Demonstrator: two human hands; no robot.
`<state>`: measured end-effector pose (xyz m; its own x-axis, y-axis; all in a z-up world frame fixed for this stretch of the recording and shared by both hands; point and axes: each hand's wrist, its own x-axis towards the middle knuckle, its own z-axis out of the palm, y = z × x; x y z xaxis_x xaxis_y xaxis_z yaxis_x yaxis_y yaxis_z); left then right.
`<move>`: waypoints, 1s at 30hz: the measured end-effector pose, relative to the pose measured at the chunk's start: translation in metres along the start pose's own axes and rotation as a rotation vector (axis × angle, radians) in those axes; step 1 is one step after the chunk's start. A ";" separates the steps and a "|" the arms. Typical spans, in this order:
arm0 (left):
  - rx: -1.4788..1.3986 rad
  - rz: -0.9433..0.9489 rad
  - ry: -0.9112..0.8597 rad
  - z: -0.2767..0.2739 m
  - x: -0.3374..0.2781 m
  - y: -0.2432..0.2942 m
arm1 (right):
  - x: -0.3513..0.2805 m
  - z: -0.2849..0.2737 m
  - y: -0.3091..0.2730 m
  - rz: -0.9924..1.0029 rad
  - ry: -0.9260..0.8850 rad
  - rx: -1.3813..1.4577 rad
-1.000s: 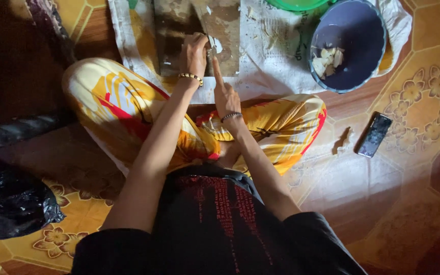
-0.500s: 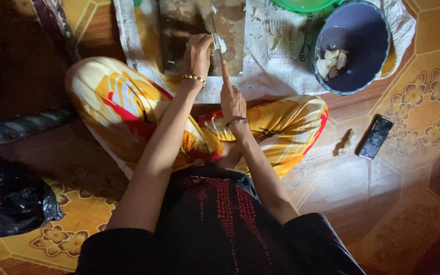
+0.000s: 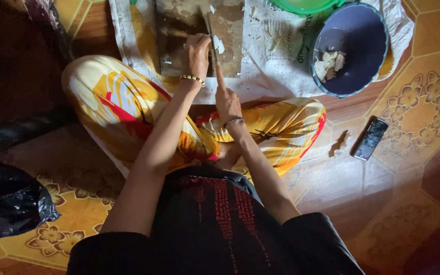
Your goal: Cutting a white vegetable into small pieces on a wooden board and transferring them to a bowl while sitting on the floor.
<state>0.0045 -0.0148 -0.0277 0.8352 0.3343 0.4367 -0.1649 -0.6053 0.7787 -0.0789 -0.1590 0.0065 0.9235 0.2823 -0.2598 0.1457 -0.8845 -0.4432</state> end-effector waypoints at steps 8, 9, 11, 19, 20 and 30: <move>0.160 0.006 -0.042 -0.014 0.001 0.013 | -0.002 0.001 -0.002 0.044 0.080 -0.144; 0.163 0.010 -0.039 -0.014 0.001 0.009 | -0.003 0.004 -0.001 0.041 0.083 -0.141; 0.159 0.034 -0.047 -0.010 -0.002 0.004 | -0.009 0.008 0.007 0.068 0.084 -0.111; 0.230 -0.043 -0.103 -0.017 -0.001 0.014 | -0.027 -0.020 -0.004 -0.062 0.098 -0.132; 0.238 -0.058 -0.106 -0.018 -0.003 0.014 | -0.029 -0.023 -0.007 -0.073 0.097 -0.140; 0.199 -0.052 -0.102 -0.015 0.003 0.018 | -0.012 0.004 0.019 -0.082 0.080 -0.084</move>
<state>-0.0039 -0.0134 -0.0056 0.8904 0.2998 0.3425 -0.0219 -0.7233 0.6902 -0.0888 -0.1781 -0.0022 0.9321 0.3277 -0.1545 0.2484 -0.8885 -0.3857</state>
